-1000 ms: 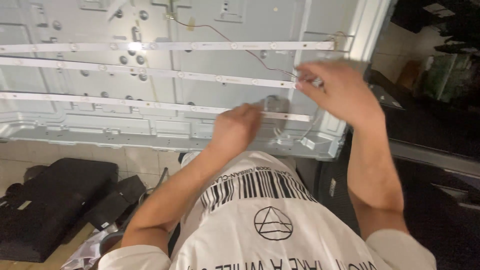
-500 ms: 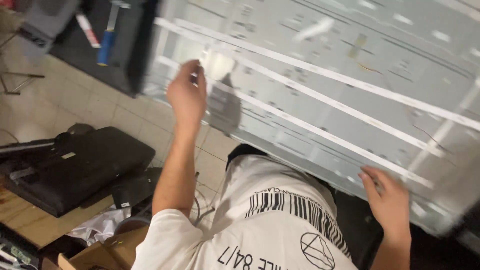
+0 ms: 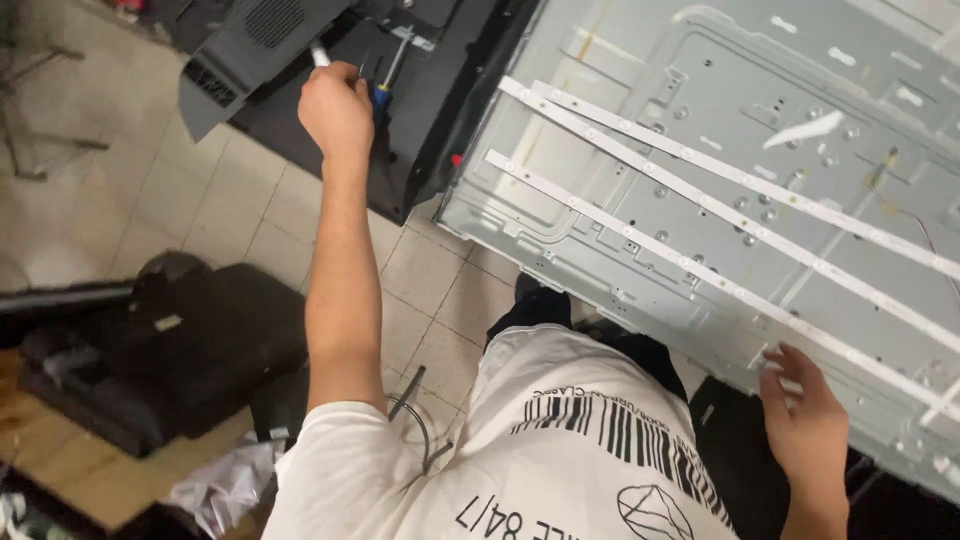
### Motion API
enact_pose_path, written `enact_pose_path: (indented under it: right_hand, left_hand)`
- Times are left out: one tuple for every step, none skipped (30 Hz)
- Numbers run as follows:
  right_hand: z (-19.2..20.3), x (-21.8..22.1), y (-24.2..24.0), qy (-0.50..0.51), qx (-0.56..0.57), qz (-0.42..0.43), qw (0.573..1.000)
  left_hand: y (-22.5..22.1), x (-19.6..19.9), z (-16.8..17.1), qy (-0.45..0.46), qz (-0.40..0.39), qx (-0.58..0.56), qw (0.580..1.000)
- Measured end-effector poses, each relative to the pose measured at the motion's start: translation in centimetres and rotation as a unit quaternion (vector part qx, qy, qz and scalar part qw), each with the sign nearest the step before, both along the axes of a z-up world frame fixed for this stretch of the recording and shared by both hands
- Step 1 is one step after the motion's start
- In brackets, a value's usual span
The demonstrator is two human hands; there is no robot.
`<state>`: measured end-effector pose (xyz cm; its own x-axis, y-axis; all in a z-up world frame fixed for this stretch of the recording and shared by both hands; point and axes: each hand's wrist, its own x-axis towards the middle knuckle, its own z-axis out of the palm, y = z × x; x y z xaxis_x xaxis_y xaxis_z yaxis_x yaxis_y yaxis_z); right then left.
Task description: Removing LED backlight strips from a television chassis using a heat gun to loosen the adhesive.
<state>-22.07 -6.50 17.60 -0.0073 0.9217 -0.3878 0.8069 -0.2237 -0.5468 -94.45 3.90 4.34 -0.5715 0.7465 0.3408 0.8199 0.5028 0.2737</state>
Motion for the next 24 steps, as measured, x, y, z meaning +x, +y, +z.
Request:
enact_pose_path:
  right_hand:
    - [0.5, -0.4, 0.0, -0.026, -0.044, -0.004, 0.999]
    - [-1.1, -0.6, 0.5, -0.032, -0.046, -0.024, 0.998]
    - [-2.2, -0.1, 0.4, -0.036, -0.007, 0.004, 0.999]
    - [-3.5, 0.9, 0.1, -0.041, 0.032, 0.034, 0.998]
    - [-3.8, 0.5, 0.4, -0.051, 0.031, 0.006, 0.998]
    - [-4.1, 0.2, 0.7, -0.061, 0.061, 0.035, 0.996]
    - [-4.5, -0.4, 1.6, -0.067, 0.089, 0.068, 0.991]
    - [-5.3, -0.4, 2.2, -0.072, 0.087, 0.045, 0.993]
    - [-6.2, -0.6, 2.9, -0.088, 0.102, 0.076, 0.988]
    - [-7.1, -0.6, 3.6, -0.105, 0.116, 0.107, 0.982]
    - [-8.6, -0.5, 4.0, -0.107, 0.116, 0.089, 0.983]
    - [-10.1, -0.4, 4.3, -0.093, 0.156, 0.108, 0.977]
    - [-11.5, -0.2, 4.9, -0.078, 0.195, 0.134, 0.969]
    - [-11.9, -0.4, 4.7, -0.081, 0.194, 0.124, 0.97]
    - [-12.4, -0.6, 5.0, -0.101, 0.214, 0.125, 0.963]
    - [-12.8, -0.7, 5.2, -0.121, 0.235, 0.126, 0.956]
    - [-12.7, -0.8, 5.3, -0.121, 0.237, 0.124, 0.956]
    - [-12.6, -0.8, 5.4, -0.112, 0.242, 0.128, 0.955]
    - [-12.4, -0.6, 5.5, -0.104, 0.247, 0.131, 0.954]
    - [-11.5, -0.8, 5.9, -0.103, 0.249, 0.129, 0.954]
    - [-10.5, -0.9, 6.1, -0.09, 0.244, 0.125, 0.957]
    - [-9.6, -0.8, 6.3, -0.077, 0.239, 0.121, 0.96]
    - [-10.3, -0.3, 6.5, -0.077, 0.239, 0.115, 0.961]
    - [-11.0, 0.4, 6.8, -0.07, 0.235, 0.12, 0.962]
  left_hand:
    - [1.4, 0.1, -0.6, 0.024, -0.035, -0.022, 0.999]
    - [1.6, -1.0, -0.6, 0.017, -0.055, -0.023, 0.998]
    - [2.7, -1.2, -1.2, 0.043, -0.031, -0.055, 0.997]
    - [4.0, -1.1, -1.8, 0.072, -0.007, -0.087, 0.994]
    - [3.9, -0.7, -1.7, 0.065, -0.036, -0.083, 0.994]
    - [4.0, -0.4, -1.6, 0.073, -0.039, -0.085, 0.993]
    - [3.9, -1.1, -0.8, 0.085, -0.037, -0.088, 0.992]
    - [3.9, -0.2, -0.2, 0.085, -0.06, -0.086, 0.991]
    - [3.7, 0.3, 0.7, 0.11, -0.035, -0.054, 0.992]
    - [3.6, 0.7, 1.7, 0.134, -0.011, -0.022, 0.991]
    - [4.4, 4.1, 3.3, 0.134, -0.028, -0.017, 0.99]
    - [4.9, 7.4, 4.9, 0.097, -0.111, 0.058, 0.987]
    - [4.6, 10.5, 6.5, 0.056, -0.188, 0.129, 0.972]
    - [5.1, 16.2, 7.8, 0.054, -0.198, 0.129, 0.97]
    - [5.2, 21.8, 9.0, -0.02, -0.272, 0.096, 0.957]
    - [5.2, 27.4, 10.2, -0.093, -0.344, 0.061, 0.932]
    - [5.9, 30.4, 8.4, -0.091, -0.345, 0.063, 0.932]
    - [6.8, 33.4, 6.6, -0.102, -0.454, -0.03, 0.885]
    - [7.6, 36.6, 4.7, -0.109, -0.554, -0.123, 0.816]
    - [8.6, 38.3, 4.8, -0.106, -0.555, -0.122, 0.816]
    - [9.4, 40.0, 4.8, -0.066, -0.547, -0.184, 0.814]
    - [10.3, 41.9, 4.8, -0.025, -0.535, -0.245, 0.808]
    - [10.8, 41.8, 3.8, -0.022, -0.539, -0.247, 0.805]
    - [11.4, 41.9, 2.8, 0.009, -0.531, -0.254, 0.808]
